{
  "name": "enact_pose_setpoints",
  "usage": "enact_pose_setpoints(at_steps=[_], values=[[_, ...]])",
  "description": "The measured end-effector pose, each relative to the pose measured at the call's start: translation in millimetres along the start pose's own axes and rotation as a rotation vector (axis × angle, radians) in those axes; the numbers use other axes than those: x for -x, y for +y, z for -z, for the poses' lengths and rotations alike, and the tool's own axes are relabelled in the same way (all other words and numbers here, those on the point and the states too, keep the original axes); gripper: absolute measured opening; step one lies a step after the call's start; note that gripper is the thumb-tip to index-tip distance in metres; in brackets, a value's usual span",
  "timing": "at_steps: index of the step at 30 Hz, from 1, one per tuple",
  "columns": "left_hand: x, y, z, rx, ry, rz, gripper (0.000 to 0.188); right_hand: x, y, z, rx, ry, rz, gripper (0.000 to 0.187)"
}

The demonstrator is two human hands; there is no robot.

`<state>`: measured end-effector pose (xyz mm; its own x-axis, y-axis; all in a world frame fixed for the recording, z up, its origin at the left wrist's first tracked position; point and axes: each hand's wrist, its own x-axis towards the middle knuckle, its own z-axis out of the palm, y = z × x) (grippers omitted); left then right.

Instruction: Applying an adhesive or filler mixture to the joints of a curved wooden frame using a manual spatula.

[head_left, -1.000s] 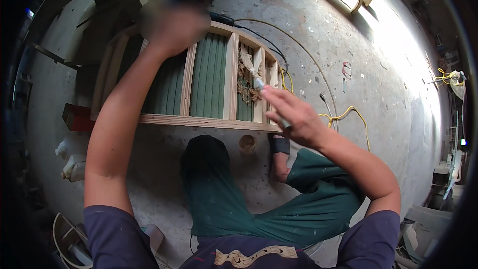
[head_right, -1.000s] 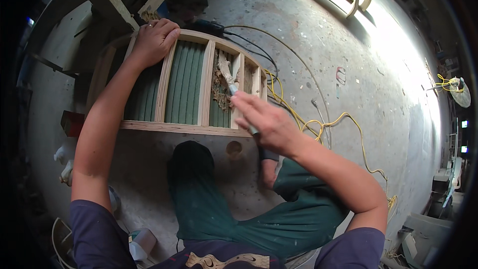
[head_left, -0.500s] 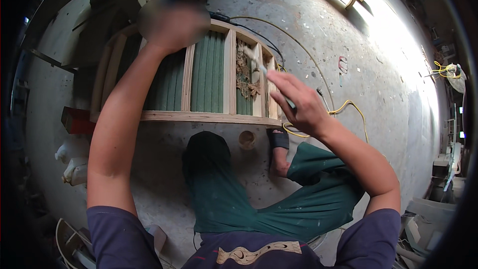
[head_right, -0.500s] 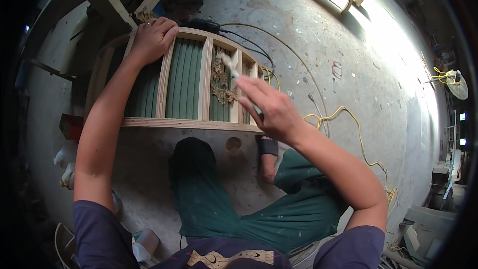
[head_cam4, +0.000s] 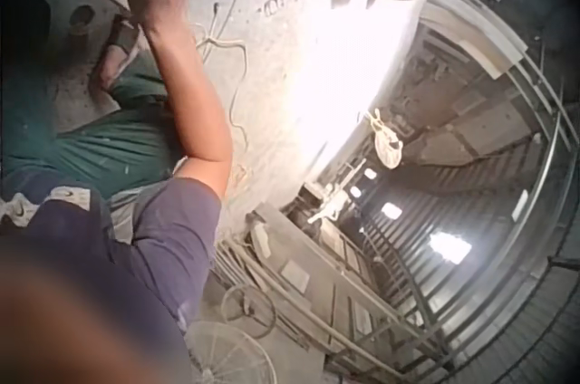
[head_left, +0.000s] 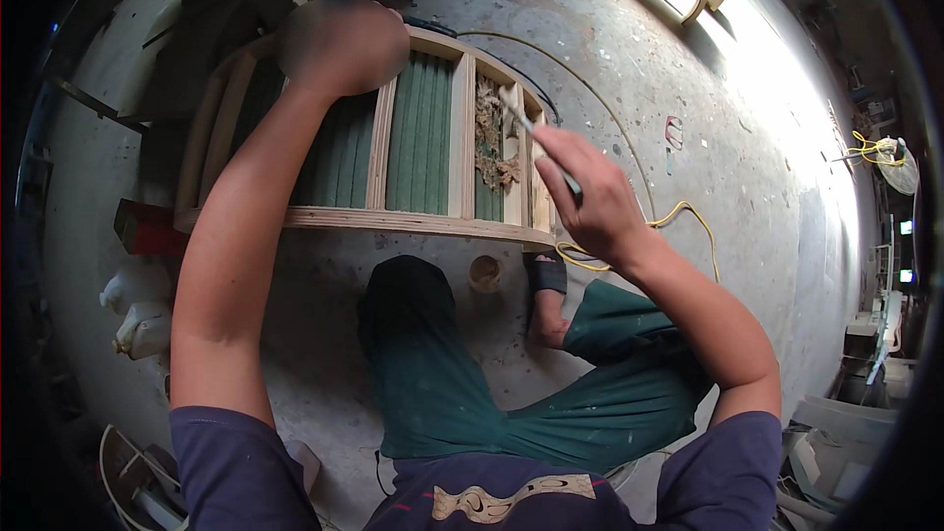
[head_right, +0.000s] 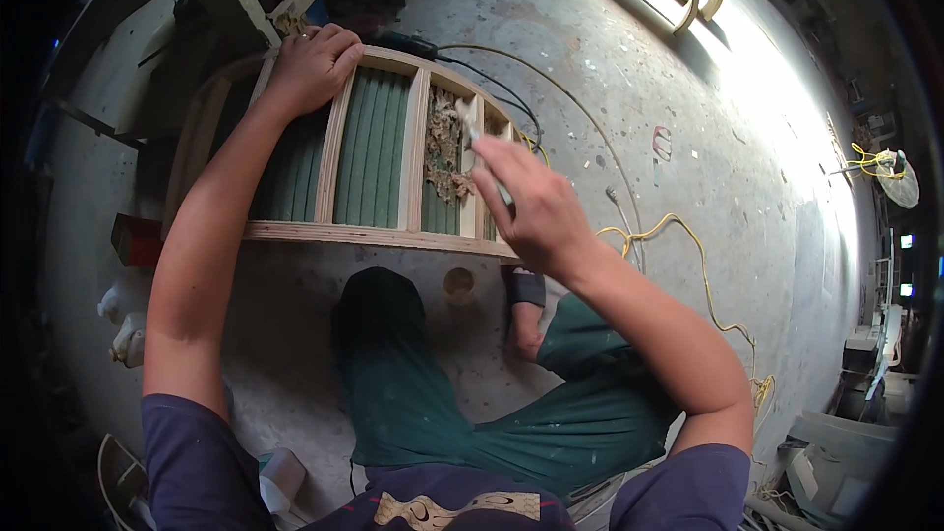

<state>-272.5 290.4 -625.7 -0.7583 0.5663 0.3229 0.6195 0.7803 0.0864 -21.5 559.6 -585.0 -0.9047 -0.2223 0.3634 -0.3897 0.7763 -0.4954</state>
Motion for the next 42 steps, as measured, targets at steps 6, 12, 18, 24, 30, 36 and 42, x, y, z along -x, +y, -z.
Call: enact_pose_setpoints(at_steps=[6,12,18,24,30,36,42], values=[[2,-7,-6,0.006,0.014,-0.024,0.038,6,2,-42,0.078,-0.07,0.056,0.036],[1,-5,-4,-0.005,-0.003,-0.007,0.038,25,-16,2,0.007,-0.113,0.041,0.032],[0,-8,-4,0.002,0.005,-0.011,0.038,-23,12,20,-0.232,0.026,-0.224,0.028],[0,-2,0,0.021,-0.034,0.011,0.039,-39,59,26,-0.571,0.141,-0.413,0.036],[0,-3,-3,0.015,-0.015,0.004,0.038,-38,109,9,-0.897,0.24,-0.571,0.036],[0,-8,-5,0.011,0.019,-0.023,0.037,10,143,0,-1.043,0.232,-0.831,0.038],[1,-4,-2,0.01,0.003,-0.001,0.037,35,147,34,-1.032,0.325,-0.87,0.036]])
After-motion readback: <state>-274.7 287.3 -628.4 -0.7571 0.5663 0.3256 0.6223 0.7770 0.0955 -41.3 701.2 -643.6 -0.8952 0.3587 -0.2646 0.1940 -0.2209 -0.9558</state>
